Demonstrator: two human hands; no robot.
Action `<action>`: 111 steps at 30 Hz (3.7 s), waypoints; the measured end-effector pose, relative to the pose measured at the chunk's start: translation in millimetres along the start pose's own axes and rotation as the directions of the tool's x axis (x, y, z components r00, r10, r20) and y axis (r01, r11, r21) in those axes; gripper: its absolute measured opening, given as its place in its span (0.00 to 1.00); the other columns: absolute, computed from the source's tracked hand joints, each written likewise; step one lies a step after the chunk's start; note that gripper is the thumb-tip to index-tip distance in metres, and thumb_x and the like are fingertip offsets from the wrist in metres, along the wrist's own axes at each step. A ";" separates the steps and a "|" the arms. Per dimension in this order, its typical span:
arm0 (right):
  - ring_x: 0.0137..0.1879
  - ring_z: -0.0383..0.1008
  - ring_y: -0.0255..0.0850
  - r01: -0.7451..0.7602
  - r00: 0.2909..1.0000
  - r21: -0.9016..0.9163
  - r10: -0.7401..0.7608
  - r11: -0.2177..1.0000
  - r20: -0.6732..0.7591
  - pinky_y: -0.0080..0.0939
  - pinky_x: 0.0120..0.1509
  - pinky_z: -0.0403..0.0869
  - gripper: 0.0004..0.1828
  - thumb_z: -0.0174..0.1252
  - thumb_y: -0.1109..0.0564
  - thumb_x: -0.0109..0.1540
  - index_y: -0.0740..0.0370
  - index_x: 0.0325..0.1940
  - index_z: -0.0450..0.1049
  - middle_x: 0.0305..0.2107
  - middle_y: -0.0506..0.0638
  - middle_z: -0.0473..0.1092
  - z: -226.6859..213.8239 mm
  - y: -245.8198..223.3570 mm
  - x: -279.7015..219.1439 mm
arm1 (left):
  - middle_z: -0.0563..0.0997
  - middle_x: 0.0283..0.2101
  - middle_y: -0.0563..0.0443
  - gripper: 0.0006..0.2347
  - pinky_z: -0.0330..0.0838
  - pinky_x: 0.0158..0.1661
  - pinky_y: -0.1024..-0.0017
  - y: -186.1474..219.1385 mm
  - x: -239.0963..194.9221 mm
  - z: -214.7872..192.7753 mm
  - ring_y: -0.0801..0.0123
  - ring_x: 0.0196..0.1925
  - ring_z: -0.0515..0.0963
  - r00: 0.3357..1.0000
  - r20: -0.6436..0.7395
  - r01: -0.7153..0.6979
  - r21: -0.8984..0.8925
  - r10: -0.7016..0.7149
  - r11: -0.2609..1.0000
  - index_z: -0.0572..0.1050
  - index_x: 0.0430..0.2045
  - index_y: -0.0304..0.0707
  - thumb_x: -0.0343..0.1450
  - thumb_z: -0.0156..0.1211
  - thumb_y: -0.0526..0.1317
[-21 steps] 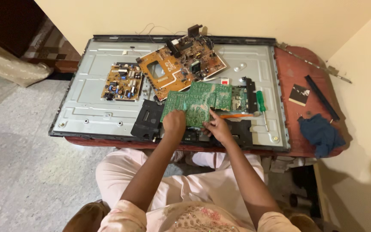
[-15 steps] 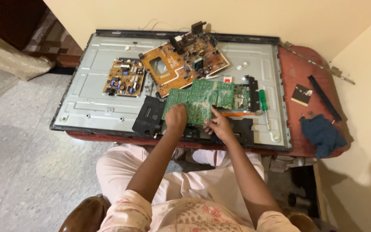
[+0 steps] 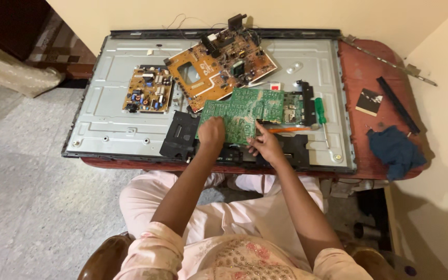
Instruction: The person sits cross-legged and repeatedly rubs a green circuit board with a cloth, then uses an orange plastic tool to scrape or clean the board surface. The person handles the board and tool repeatedly without visible assembly or final placement.
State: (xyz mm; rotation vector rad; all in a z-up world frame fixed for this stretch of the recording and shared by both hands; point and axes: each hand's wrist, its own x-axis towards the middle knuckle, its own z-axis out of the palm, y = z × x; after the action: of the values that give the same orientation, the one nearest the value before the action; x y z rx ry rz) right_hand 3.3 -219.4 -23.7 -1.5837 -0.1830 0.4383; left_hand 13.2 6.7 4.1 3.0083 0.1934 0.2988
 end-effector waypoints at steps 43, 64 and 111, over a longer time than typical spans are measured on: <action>0.32 0.76 0.31 0.122 0.968 -0.243 -0.169 0.962 -0.186 0.31 0.36 0.75 0.28 0.56 0.55 0.68 0.59 0.73 0.65 0.37 0.50 0.80 -33.9 -30.7 -92.5 | 0.60 0.20 0.66 0.17 0.47 0.20 0.80 -116.5 -174.2 -38.6 0.84 0.19 0.54 0.857 0.509 0.488 -0.853 -0.084 -0.187 0.74 0.59 0.40 0.75 0.55 0.41; 0.44 0.79 0.51 0.053 0.970 -0.963 -0.244 0.265 -0.014 0.51 0.47 0.77 0.12 0.69 0.52 0.55 0.52 0.42 0.84 0.38 0.53 0.78 -103.8 -73.7 -17.6 | 0.52 0.17 0.63 0.16 0.44 0.19 0.78 -157.7 -223.6 33.2 0.81 0.17 0.50 0.777 0.569 0.322 -0.727 -0.269 -0.607 0.74 0.54 0.44 0.78 0.48 0.51; 0.30 0.75 0.33 -0.021 0.923 -0.107 -0.022 0.994 -0.383 0.35 0.33 0.71 0.19 0.56 0.54 0.68 0.59 0.62 0.75 0.40 0.52 0.81 25.2 -103.2 -56.8 | 0.54 0.17 0.62 0.14 0.46 0.19 0.77 -154.3 -218.5 42.9 0.79 0.16 0.51 0.725 0.654 0.431 -0.675 -0.216 -0.598 0.75 0.50 0.46 0.78 0.47 0.50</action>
State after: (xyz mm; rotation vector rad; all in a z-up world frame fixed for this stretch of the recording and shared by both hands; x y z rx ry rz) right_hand -42.7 -210.5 87.2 -1.7446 0.0956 0.1103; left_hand -208.4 124.5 -97.9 0.7872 0.6395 0.0209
